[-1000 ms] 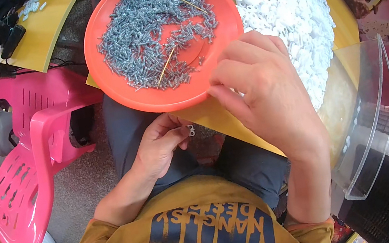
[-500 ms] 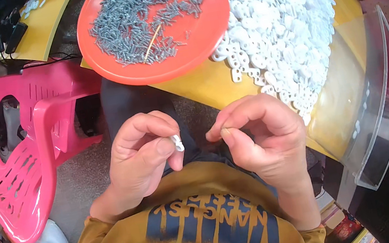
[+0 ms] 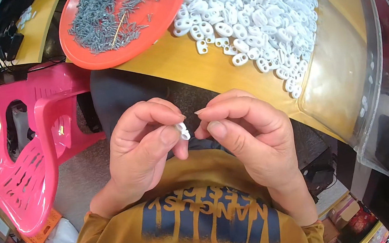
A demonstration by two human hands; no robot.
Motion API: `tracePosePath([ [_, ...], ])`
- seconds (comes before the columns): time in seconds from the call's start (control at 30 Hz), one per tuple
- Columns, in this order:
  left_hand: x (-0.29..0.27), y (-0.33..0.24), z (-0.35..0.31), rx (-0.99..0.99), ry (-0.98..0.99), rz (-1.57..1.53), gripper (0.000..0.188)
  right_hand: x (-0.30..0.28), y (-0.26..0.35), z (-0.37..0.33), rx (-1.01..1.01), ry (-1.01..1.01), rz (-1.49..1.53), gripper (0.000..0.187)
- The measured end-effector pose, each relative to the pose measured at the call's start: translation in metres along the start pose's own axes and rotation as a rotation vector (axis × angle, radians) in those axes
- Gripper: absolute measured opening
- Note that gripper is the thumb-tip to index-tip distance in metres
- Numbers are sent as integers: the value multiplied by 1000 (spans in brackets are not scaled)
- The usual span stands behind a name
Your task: Assembling small white plastic components by manually inserting metal springs.
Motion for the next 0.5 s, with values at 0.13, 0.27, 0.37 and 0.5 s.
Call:
tracePosePath([
  [0.13,6,2,0,-9,-10,25,11,-1,-1,-6,28,-24,54,22],
  [0.27,9,4,-1,-7,-26,37,11,-2,1,-7,8,-38,-1,26],
  [0.37,8,4,-2,-21,-7,37,12,-1,3,-7,37,-29,-45,28],
  [0.5,5,4,-1,-30,18,88,11,0,3,-7,44,-4,-120,29],
])
Point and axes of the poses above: each hand's wrist, its own z-axis towards the middle knuckle, its own x-axis out of the palm, y = z × x, the point moved 2 cm from there along z, towards the middle knuckle, and after that the axes turned 2 degrees about -y, right-handed, at the moved point
